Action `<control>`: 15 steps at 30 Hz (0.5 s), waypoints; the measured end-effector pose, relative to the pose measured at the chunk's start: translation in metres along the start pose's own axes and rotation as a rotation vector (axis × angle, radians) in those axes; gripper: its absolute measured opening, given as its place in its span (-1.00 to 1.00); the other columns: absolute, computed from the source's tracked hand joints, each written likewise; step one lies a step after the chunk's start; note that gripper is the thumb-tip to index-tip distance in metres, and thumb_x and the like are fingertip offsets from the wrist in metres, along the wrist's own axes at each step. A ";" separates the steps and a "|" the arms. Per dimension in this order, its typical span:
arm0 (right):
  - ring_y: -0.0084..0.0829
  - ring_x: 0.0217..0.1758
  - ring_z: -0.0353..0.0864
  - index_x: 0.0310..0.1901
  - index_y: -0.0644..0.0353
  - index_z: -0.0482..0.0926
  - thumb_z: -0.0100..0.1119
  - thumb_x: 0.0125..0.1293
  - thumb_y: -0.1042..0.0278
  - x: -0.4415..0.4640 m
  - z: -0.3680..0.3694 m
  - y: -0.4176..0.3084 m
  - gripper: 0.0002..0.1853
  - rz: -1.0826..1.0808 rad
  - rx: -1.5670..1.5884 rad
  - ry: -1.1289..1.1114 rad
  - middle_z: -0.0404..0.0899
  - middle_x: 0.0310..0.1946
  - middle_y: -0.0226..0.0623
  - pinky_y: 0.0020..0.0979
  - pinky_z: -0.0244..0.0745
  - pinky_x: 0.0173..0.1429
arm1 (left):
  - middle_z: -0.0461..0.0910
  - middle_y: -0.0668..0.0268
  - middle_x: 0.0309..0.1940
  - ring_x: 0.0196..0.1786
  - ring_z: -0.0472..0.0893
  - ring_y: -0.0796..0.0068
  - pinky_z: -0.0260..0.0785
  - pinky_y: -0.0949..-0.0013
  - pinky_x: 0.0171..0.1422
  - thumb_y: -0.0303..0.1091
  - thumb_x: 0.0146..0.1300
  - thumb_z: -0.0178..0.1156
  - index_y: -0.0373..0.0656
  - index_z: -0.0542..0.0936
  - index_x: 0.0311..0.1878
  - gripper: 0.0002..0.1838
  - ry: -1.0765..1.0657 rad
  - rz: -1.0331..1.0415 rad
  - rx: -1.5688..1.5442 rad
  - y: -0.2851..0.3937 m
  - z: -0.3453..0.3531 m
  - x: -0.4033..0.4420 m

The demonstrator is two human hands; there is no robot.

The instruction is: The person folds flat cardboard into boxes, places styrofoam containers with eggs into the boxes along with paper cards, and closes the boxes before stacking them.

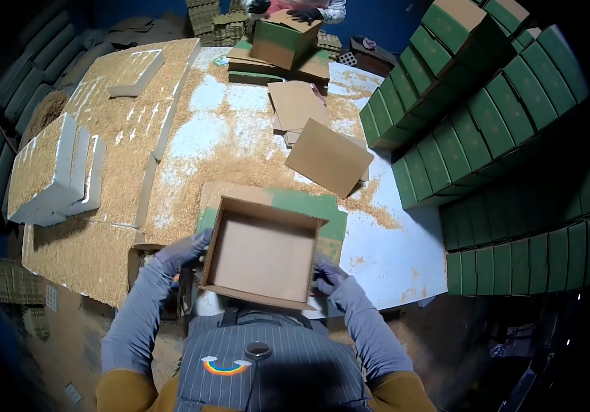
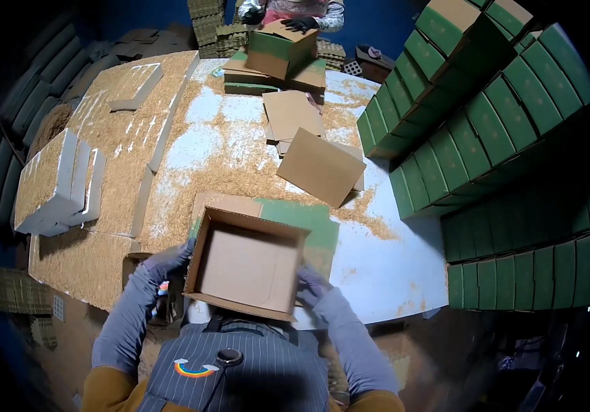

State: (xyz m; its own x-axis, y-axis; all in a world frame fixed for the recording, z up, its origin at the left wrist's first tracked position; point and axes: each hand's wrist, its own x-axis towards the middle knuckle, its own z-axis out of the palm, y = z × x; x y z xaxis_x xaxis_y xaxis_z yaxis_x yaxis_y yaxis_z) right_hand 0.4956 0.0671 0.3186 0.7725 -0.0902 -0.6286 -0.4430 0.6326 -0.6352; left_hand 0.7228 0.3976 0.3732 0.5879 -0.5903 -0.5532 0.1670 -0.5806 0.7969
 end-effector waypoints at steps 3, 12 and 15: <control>-0.31 0.14 0.51 0.38 0.24 0.19 0.42 0.18 0.25 0.024 0.036 0.021 -0.20 0.032 -0.065 0.217 0.50 0.11 -0.11 -0.25 0.46 0.22 | 0.51 -0.30 0.06 0.20 0.54 -0.06 0.36 0.14 0.29 0.55 0.03 0.13 -0.51 0.19 0.35 0.22 0.068 -0.152 0.385 0.009 0.047 0.009; -0.17 0.23 0.50 0.43 0.27 0.13 0.29 0.27 0.16 0.014 -0.016 0.031 -0.20 -0.307 -0.083 0.295 0.38 0.27 0.00 -0.22 0.45 0.28 | 0.65 -0.13 -0.13 -0.04 0.66 -0.02 0.47 0.15 0.07 0.33 0.16 0.21 -0.53 0.28 0.30 0.02 0.235 0.041 0.271 0.023 0.076 0.006; -0.09 0.29 0.47 0.46 0.18 0.09 0.25 0.27 -0.02 0.031 -0.095 0.047 -0.15 0.063 0.379 -0.156 0.33 0.33 -0.03 -0.05 0.45 0.29 | 0.55 -0.19 0.08 0.09 0.62 -0.01 0.43 0.16 0.17 0.25 0.30 0.10 -0.36 0.11 0.46 -0.05 -0.108 0.006 -0.121 0.058 0.095 -0.013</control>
